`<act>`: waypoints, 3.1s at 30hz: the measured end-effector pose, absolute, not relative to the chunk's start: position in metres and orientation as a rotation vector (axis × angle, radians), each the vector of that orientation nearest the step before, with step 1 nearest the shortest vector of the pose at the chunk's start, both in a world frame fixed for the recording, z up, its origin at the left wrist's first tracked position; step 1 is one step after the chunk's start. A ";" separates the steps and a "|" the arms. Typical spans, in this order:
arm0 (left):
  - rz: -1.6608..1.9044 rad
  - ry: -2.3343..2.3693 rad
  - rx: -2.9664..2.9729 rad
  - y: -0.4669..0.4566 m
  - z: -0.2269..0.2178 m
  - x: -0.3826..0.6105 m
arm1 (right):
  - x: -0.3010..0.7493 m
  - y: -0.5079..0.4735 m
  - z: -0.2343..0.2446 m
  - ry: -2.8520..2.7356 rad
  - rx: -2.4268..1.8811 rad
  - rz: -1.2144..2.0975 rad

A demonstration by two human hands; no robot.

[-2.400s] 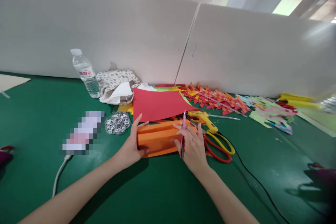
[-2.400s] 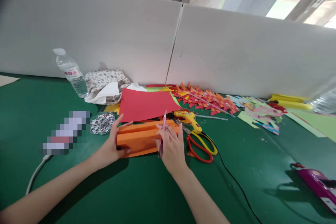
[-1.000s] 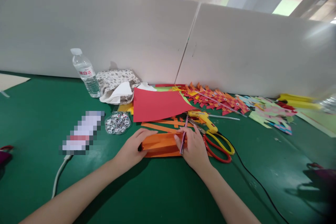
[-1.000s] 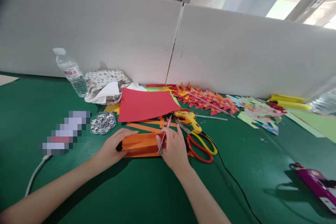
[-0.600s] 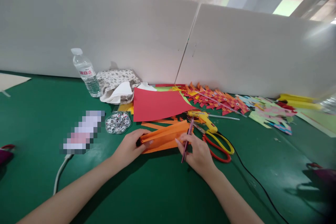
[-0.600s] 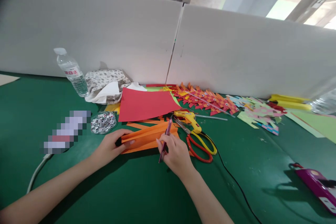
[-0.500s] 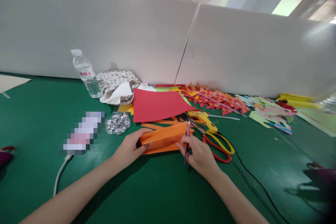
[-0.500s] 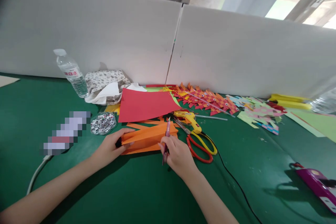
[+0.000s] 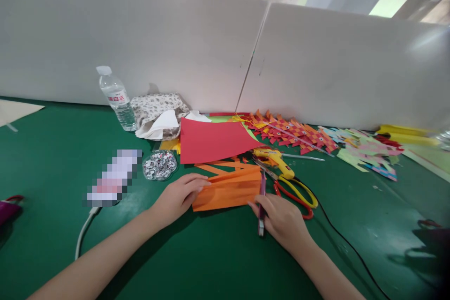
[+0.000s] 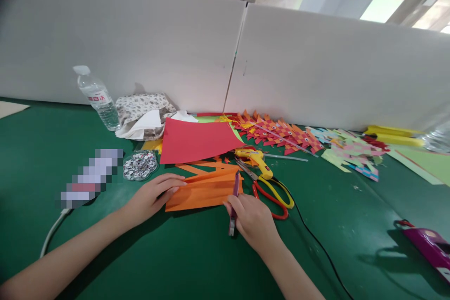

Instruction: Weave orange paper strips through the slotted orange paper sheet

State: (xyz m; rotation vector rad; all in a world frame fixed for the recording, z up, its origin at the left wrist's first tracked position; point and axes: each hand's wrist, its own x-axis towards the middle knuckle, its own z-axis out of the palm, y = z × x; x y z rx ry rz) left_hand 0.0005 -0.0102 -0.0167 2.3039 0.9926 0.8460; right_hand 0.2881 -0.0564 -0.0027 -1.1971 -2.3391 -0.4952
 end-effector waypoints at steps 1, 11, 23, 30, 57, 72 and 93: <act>0.842 0.997 2.307 -0.010 -0.017 0.000 | 0.289 -0.057 -0.003 -2.340 -1.193 -0.506; 0.680 0.929 2.295 -0.009 -0.007 -0.004 | 0.296 -0.063 -0.014 -2.290 -1.233 -0.442; 0.576 0.813 2.345 -0.007 -0.003 -0.008 | 0.298 -0.057 -0.012 -2.056 -1.456 -0.245; 0.641 0.779 2.280 -0.005 -0.008 -0.008 | 0.303 -0.054 -0.014 -2.096 -1.431 -0.389; 0.675 0.719 2.151 -0.002 -0.012 -0.008 | 0.212 -0.033 0.014 -1.293 -1.023 1.375; 0.670 0.736 2.125 0.002 -0.014 -0.012 | 0.195 -0.026 -0.010 -1.307 -1.319 1.201; 0.602 0.668 2.138 0.003 -0.005 -0.018 | 0.186 -0.035 -0.007 -1.433 -1.283 1.295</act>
